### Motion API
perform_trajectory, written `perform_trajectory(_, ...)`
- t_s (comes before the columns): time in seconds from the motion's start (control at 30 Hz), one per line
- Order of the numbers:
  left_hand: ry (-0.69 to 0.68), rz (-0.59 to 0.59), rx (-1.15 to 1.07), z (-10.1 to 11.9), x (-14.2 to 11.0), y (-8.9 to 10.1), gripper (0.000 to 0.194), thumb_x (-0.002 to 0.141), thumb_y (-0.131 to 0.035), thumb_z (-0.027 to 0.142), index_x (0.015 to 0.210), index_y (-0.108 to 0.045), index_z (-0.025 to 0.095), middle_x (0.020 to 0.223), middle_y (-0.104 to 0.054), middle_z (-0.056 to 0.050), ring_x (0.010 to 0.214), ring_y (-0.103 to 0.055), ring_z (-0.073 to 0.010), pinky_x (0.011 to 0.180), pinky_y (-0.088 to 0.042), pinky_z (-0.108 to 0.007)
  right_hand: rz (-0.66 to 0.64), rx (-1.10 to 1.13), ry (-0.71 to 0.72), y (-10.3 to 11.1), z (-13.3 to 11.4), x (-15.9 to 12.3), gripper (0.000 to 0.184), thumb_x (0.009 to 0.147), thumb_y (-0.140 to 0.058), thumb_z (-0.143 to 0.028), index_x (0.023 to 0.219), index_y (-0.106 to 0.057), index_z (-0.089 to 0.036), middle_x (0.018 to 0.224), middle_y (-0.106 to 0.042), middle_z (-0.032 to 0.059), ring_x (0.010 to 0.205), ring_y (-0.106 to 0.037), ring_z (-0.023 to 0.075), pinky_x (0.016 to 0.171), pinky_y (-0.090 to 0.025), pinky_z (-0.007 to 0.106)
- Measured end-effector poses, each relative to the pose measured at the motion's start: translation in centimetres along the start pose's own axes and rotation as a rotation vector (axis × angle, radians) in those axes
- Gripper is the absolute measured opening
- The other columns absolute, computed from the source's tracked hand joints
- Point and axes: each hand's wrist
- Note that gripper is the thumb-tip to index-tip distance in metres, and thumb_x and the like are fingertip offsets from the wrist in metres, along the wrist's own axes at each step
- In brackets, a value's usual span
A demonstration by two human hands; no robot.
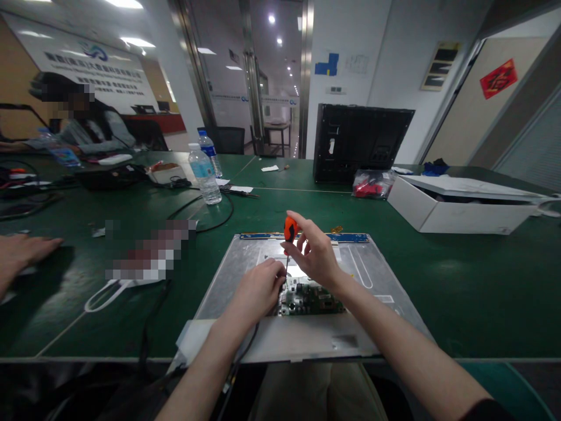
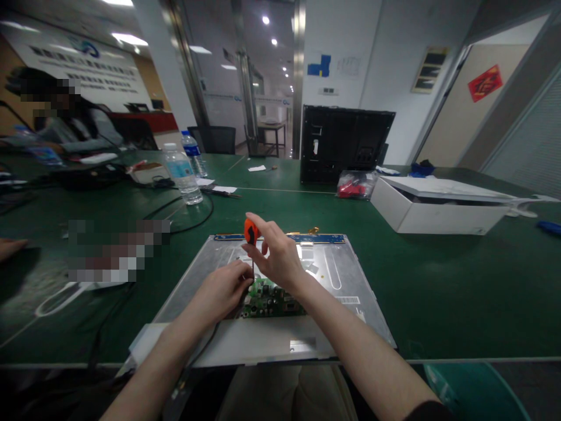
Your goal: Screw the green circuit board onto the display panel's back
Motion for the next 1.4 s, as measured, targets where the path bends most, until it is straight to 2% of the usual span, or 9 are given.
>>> perform_trajectory(0.2, -0.004, 0.003, -0.007, -0.08, 0.07, -0.14, 0.011, 0.088, -0.054, 0.012, 0.085, -0.062, 0.018, 0.092, -0.067, -0.007, 0.084, -0.063, -0.0225, 0.074, -0.042, -0.031, -0.031, 0.039, -0.061, -0.01, -0.21, -0.18, 0.06, 0.088, -0.051, -0.015, 0.144, -0.032, -0.022, 0.081, -0.061, -0.0022, 0.051, -0.051, 0.0071, 0.048, -0.043, 0.02)
perform_trajectory(0.33, 0.003, 0.005, 0.0, -0.07, 0.08, -0.08, 0.011, 0.088, -0.054, 0.012, 0.085, -0.062, 0.018, 0.09, -0.067, -0.007, 0.084, -0.063, -0.0227, 0.072, -0.042, -0.031, -0.02, 0.039, -0.064, -0.11, -0.05, -0.26, 0.057, 0.088, -0.058, -0.023, 0.14, -0.035, -0.024, 0.092, -0.063, 0.0002, 0.05, -0.051, 0.0057, 0.048, -0.043, 0.021)
perform_trajectory(0.47, -0.003, -0.002, -0.002, 0.04, 0.09, 0.01, 0.012, 0.088, -0.053, 0.011, 0.084, -0.062, 0.018, 0.089, -0.066, -0.007, 0.082, -0.063, -0.0225, 0.072, -0.042, -0.031, -0.004, 0.003, -0.055, -0.18, 0.17, -0.21, 0.055, 0.088, -0.064, -0.031, 0.137, -0.04, -0.025, 0.093, -0.064, 0.0005, 0.052, -0.051, 0.0074, 0.048, -0.045, 0.023)
perform_trajectory(0.7, -0.012, 0.012, -0.004, 0.05, 0.11, -0.08, 0.012, 0.088, -0.053, 0.012, 0.085, -0.063, 0.018, 0.088, -0.067, -0.007, 0.083, -0.063, -0.0227, 0.073, -0.043, -0.031, -0.025, 0.004, -0.072, 0.02, -0.31, -0.07, 0.06, 0.088, -0.054, -0.019, 0.144, -0.031, -0.022, 0.069, -0.057, -0.0055, 0.048, -0.05, 0.0092, 0.048, -0.044, 0.024)
perform_trajectory(0.83, -0.006, 0.007, 0.004, -0.04, 0.1, -0.11, 0.012, 0.089, -0.053, 0.013, 0.086, -0.063, 0.018, 0.088, -0.067, -0.007, 0.083, -0.063, -0.0224, 0.073, -0.043, -0.031, -0.01, 0.039, -0.082, 0.0, -0.44, -0.13, 0.059, 0.086, -0.052, -0.017, 0.141, -0.032, -0.021, 0.077, -0.06, -0.0031, 0.05, -0.051, 0.0084, 0.047, -0.042, 0.021)
perform_trajectory(0.93, -0.007, 0.008, 0.002, -0.07, 0.1, -0.11, 0.012, 0.088, -0.053, 0.012, 0.085, -0.063, 0.018, 0.089, -0.067, -0.007, 0.082, -0.063, -0.0224, 0.073, -0.043, -0.031, -0.008, 0.026, -0.08, 0.03, -0.27, -0.13, 0.055, 0.088, -0.057, -0.024, 0.139, -0.036, -0.022, 0.078, -0.059, -0.0037, 0.05, -0.05, 0.0079, 0.048, -0.042, 0.021)
perform_trajectory(1.07, -0.01, 0.009, -0.007, 0.08, 0.08, -0.01, 0.013, 0.089, -0.052, 0.012, 0.084, -0.062, 0.018, 0.089, -0.067, -0.007, 0.082, -0.062, -0.0225, 0.073, -0.043, -0.032, -0.001, -0.045, -0.046, 0.21, -0.13, 0.02, 0.058, 0.09, -0.063, -0.034, 0.143, -0.04, -0.024, 0.091, -0.059, 0.0008, 0.055, -0.049, 0.0077, 0.051, -0.044, 0.023)
perform_trajectory(1.23, 0.002, 0.002, -0.006, 0.3, 0.08, 0.15, 0.012, 0.089, -0.053, 0.012, 0.083, -0.062, 0.018, 0.087, -0.066, -0.007, 0.081, -0.062, -0.0225, 0.072, -0.042, -0.032, -0.02, -0.047, -0.049, 0.1, -0.22, -0.07, 0.067, 0.092, -0.058, -0.027, 0.151, -0.028, -0.025, 0.086, -0.061, -0.0002, 0.053, -0.048, 0.0086, 0.052, -0.046, 0.024)
perform_trajectory(1.4, -0.003, -0.001, -0.005, 0.1, 0.1, 0.04, 0.011, 0.089, -0.053, 0.012, 0.085, -0.063, 0.018, 0.089, -0.067, -0.007, 0.083, -0.063, -0.0223, 0.073, -0.042, -0.031, 0.009, 0.028, -0.055, -0.17, -0.18, -0.3, 0.059, 0.088, -0.055, -0.018, 0.143, -0.034, -0.024, 0.081, -0.06, -0.0033, 0.05, -0.052, 0.0072, 0.049, -0.044, 0.022)
Point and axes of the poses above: each hand's wrist, its own x-axis towards the middle knuckle, its own y-axis out of the back of the hand, z = x × y
